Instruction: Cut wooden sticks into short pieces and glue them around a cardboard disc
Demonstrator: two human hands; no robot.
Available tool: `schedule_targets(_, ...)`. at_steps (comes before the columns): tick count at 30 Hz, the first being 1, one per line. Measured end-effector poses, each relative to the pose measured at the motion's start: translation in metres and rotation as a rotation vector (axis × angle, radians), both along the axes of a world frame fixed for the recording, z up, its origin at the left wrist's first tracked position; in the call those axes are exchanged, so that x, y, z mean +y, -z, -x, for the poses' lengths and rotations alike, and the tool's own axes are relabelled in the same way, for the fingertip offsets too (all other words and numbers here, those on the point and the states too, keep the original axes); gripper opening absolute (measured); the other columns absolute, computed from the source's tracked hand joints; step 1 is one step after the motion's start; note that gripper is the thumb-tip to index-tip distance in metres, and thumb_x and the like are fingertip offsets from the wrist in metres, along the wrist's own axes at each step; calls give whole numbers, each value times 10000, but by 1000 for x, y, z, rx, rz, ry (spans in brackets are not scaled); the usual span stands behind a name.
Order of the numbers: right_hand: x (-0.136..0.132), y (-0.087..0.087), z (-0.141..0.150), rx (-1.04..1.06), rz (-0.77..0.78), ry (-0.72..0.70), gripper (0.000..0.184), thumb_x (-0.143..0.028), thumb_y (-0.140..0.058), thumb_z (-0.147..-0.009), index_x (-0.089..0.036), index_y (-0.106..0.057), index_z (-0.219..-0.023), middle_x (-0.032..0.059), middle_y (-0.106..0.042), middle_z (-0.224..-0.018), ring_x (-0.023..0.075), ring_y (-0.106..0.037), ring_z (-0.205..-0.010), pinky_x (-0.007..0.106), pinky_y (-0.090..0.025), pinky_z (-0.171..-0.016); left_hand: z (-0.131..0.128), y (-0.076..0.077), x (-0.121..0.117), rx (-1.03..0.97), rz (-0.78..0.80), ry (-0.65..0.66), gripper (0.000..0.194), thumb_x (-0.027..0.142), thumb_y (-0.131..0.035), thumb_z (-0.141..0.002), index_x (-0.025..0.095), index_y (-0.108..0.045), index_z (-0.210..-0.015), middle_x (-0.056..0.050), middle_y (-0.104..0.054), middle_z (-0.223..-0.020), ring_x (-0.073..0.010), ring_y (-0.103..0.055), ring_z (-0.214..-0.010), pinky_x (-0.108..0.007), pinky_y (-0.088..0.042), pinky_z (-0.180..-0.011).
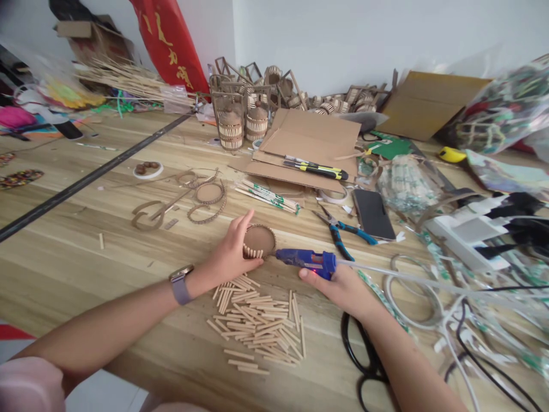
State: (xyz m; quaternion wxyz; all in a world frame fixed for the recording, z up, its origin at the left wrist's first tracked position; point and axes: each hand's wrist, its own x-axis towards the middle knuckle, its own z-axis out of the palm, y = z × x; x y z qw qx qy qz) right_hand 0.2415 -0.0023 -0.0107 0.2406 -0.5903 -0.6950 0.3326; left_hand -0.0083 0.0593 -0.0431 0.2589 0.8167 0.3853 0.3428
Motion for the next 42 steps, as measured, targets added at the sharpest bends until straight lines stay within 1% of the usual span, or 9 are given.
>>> schedule_targets(3, 0, 0, 2, -49, -44, -19, 369, -561, -557, -794, -242, -670, -644, 29, -709, -684, 230, -662, -665, 342, -560, -637, 0, 1, 0, -3, 4, 4, 1130, 119, -750, -680, 301, 25, -1482, -140, -272, -1437, -300, -292, -1362, -478, -318, -1117)
schedule_targets(8, -2, 2, 7, -84, -71, -39, 353, -541, -548, -802, -234, -721, -813, 38, -751, -802, 244, -690, -727, 344, -569, -666, 1, 1, 0, 6, 5, -4, 1121, 132, -753, -683, 279, 16, -1485, -145, -271, -1439, -299, -298, -1358, -466, -325, -1112)
schedule_targets(11, -3, 4, 9, -132, -64, -30, 374, -548, -537, -801, -219, -714, -794, 45, -750, -770, 248, -692, -698, 349, -566, -637, 1, 1, 0, 4, 9, -3, 1117, 132, -749, -687, 282, 18, -1485, -146, -269, -1441, -302, -293, -1360, -471, -325, -1111)
schedule_targets(14, -4, 4, 10, -154, -50, -28, 378, -543, -527, -808, -216, -716, -830, 52, -758, -819, 258, -701, -729, 348, -564, -624, 1, 2, 0, -6, 2, 1, 1114, 132, -745, -690, 291, 19, -1485, -140, -271, -1438, -302, -288, -1363, -476, -321, -1114)
schedule_targets(22, -3, -3, 16, -129, -105, -90, 271, -448, -543, -819, -232, -703, -781, 38, -756, -779, 231, -695, -687, 320, -556, -611, 0, 3, 1, -9, -3, -6, 1119, 128, -753, -679, 290, 6, -1486, -140, -280, -1431, -311, -299, -1356, -483, -324, -1112)
schedule_targets(27, -3, -1, 17, -127, -109, -83, 297, -459, -535, -819, -216, -705, -811, 55, -758, -801, 243, -703, -714, 333, -563, -631, 0, 3, 1, 3, -7, -12, 1116, 128, -762, -670, 261, -14, -1487, -150, -284, -1426, -306, -300, -1355, -465, -324, -1115)
schedule_targets(35, -3, -3, 18, -163, -134, -99, 317, -458, -506, -838, -214, -704, -802, 61, -756, -793, 239, -702, -696, 316, -550, -599, 0, 2, 1, 2, 1, -9, 1110, 124, -751, -678, 293, -6, -1483, -144, -274, -1430, -313, -303, -1354, -488, -320, -1112)
schedule_targets(39, -3, -1, 18, -179, -128, -102, 317, -450, -505, -840, -205, -700, -788, 63, -751, -770, 239, -701, -686, 312, -546, -593, 0, 2, 1, 2, -3, -13, 1121, 115, -754, -667, 292, -5, -1483, -143, -278, -1424, -314, -307, -1351, -483, -321, -1111)
schedule_targets(42, -4, 0, 17, -192, -121, -94, 335, -460, -501, -839, -194, -702, -806, 75, -757, -801, 244, -706, -711, 316, -550, -610, 0, 3, 1, 7, -8, -14, 1116, 122, -756, -667, 277, -11, -1484, -150, -277, -1423, -312, -312, -1349, -477, -329, -1107)
